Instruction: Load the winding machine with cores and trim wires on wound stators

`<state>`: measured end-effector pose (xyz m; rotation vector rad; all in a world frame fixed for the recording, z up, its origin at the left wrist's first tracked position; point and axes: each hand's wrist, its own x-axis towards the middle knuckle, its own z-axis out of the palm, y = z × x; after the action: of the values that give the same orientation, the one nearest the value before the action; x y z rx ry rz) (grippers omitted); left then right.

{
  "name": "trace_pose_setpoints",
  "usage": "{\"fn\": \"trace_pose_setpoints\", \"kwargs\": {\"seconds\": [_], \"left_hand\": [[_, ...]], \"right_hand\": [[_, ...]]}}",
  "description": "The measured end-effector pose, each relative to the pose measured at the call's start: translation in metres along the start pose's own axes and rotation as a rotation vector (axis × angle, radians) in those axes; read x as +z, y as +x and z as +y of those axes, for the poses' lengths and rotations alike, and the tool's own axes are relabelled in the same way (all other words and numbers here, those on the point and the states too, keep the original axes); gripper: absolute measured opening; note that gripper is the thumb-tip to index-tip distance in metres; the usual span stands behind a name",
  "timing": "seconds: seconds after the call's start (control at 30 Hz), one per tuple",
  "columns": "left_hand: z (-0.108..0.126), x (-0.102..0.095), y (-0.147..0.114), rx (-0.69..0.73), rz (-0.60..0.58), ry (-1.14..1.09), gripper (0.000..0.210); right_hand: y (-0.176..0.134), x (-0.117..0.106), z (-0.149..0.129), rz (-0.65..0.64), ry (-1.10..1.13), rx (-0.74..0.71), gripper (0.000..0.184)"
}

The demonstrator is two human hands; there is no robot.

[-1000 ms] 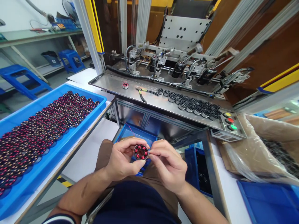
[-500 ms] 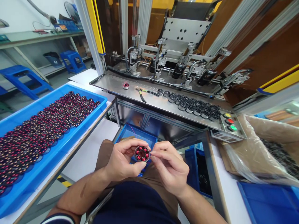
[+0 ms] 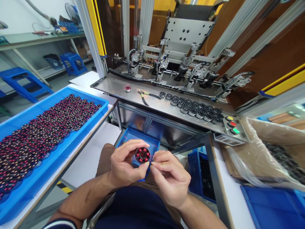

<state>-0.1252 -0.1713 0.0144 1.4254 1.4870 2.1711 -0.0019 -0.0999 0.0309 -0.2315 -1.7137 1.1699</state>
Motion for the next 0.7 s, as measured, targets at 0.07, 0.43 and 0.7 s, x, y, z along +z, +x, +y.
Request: {"fn": "trace_pose_setpoints", "kwargs": {"seconds": [0.07,0.43,0.7], "left_hand": [[0.002,0.000,0.001,-0.098,-0.007,-0.101,0.041],[0.011,0.003,0.004,-0.646,-0.134,-0.542,0.033],[0.010,0.002,0.006,-0.670,-0.161,-0.646,0.032]], "right_hand": [[0.003,-0.006,0.003,-0.046,0.021,0.003,0.028],[0.042,-0.025,0.021,-0.416,0.148,-0.048,0.030],[0.033,-0.021,0.012,-0.289,-0.042,-0.271,0.037]]}}
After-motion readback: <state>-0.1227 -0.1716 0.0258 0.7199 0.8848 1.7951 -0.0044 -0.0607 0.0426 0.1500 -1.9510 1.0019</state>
